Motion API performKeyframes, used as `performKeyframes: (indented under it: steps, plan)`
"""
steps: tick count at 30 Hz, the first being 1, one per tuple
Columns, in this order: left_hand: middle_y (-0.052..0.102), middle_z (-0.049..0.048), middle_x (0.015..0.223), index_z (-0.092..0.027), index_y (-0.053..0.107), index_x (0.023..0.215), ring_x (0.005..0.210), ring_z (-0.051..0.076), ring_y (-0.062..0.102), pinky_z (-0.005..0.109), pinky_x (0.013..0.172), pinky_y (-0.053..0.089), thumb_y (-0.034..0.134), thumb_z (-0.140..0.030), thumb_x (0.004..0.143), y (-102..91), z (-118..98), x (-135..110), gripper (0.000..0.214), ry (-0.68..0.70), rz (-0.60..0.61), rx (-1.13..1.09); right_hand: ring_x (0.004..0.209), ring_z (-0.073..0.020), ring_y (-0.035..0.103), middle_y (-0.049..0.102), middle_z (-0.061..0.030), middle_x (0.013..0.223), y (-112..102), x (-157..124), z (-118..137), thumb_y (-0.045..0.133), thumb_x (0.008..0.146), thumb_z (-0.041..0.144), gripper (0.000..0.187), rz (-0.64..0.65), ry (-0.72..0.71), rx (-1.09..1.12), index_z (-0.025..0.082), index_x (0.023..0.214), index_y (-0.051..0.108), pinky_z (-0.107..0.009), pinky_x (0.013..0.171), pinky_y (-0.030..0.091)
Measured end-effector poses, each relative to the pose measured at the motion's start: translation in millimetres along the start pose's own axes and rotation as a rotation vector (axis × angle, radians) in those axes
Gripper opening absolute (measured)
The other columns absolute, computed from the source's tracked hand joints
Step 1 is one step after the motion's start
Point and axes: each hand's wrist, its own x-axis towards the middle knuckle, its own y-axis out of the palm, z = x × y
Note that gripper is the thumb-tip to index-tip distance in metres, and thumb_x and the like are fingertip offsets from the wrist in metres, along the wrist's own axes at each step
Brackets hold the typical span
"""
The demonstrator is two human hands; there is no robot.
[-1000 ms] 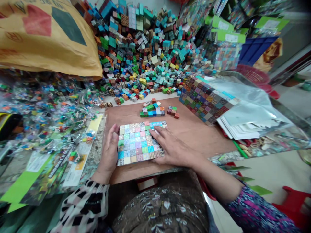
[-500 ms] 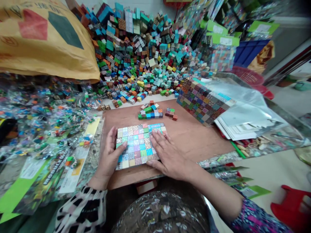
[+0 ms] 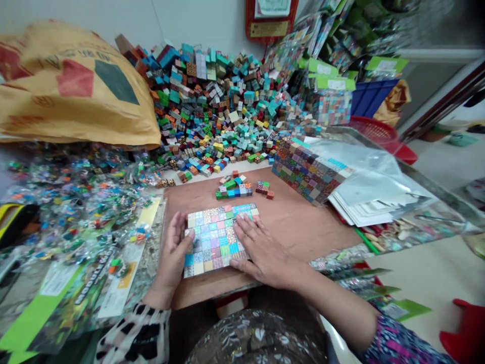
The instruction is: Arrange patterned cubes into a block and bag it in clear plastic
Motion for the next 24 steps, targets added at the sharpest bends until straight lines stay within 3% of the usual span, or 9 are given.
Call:
performKeyframes:
  steps: [5, 10, 14, 18, 24]
  plan:
    - [0.037, 0.0115, 0.157, -0.024, 0.036, 0.146, 0.146, 0.02, 0.032, 0.039, 0.121, 0.022, 0.056, -0.046, 0.091, 0.5, -6, -2, 0.062, -0.08, -0.055, -0.132, 0.151, -0.0246, 0.003, 0.006, -0.0098, 0.164, -13, 10, -14, 0.027, 0.096, 0.065, 0.078, -0.089, 0.115, 0.311, 0.017, 0.157, 0.015, -0.05, 0.123, 0.011]
    - [0.032, 0.0119, 0.16, -0.021, 0.028, 0.151, 0.148, 0.02, 0.027, 0.039, 0.122, 0.02, 0.045, -0.058, 0.093, 1.2, -10, -4, 0.07, -0.093, -0.033, -0.182, 0.151, -0.0221, 0.01, 0.015, -0.0028, 0.164, -14, 24, -44, 0.028, 0.094, 0.07, 0.077, -0.306, 0.322, 0.646, 0.024, 0.156, 0.024, -0.046, 0.124, 0.008]
    - [0.027, 0.0092, 0.162, -0.023, 0.022, 0.154, 0.149, 0.02, 0.022, 0.04, 0.123, 0.015, 0.037, -0.065, 0.093, 0.2, -9, -5, 0.075, -0.125, 0.019, -0.184, 0.149, -0.0242, 0.019, 0.024, -0.0044, 0.162, -2, 28, -60, 0.027, 0.089, 0.077, 0.083, -0.327, 0.443, 0.908, 0.024, 0.154, 0.03, -0.046, 0.123, 0.015]
    - [0.023, 0.0044, 0.164, -0.028, 0.022, 0.155, 0.15, 0.022, 0.019, 0.042, 0.123, 0.015, 0.035, -0.067, 0.092, -2.9, -3, -5, 0.075, -0.119, 0.073, -0.125, 0.15, -0.0256, 0.018, 0.026, -0.0025, 0.161, 3, 29, -56, 0.032, 0.086, 0.08, 0.084, -0.277, 0.446, 0.906, 0.028, 0.152, 0.035, -0.047, 0.123, 0.012]
    - [0.021, 0.0054, 0.164, -0.024, 0.025, 0.154, 0.151, 0.023, 0.015, 0.041, 0.124, 0.008, 0.033, -0.072, 0.089, -12.9, 11, 0, 0.081, -0.063, 0.079, 0.045, 0.151, -0.024, 0.014, 0.022, -0.0045, 0.162, 8, 27, -49, 0.033, 0.089, 0.076, 0.081, -0.249, 0.428, 0.862, 0.026, 0.153, 0.032, -0.048, 0.123, 0.009]
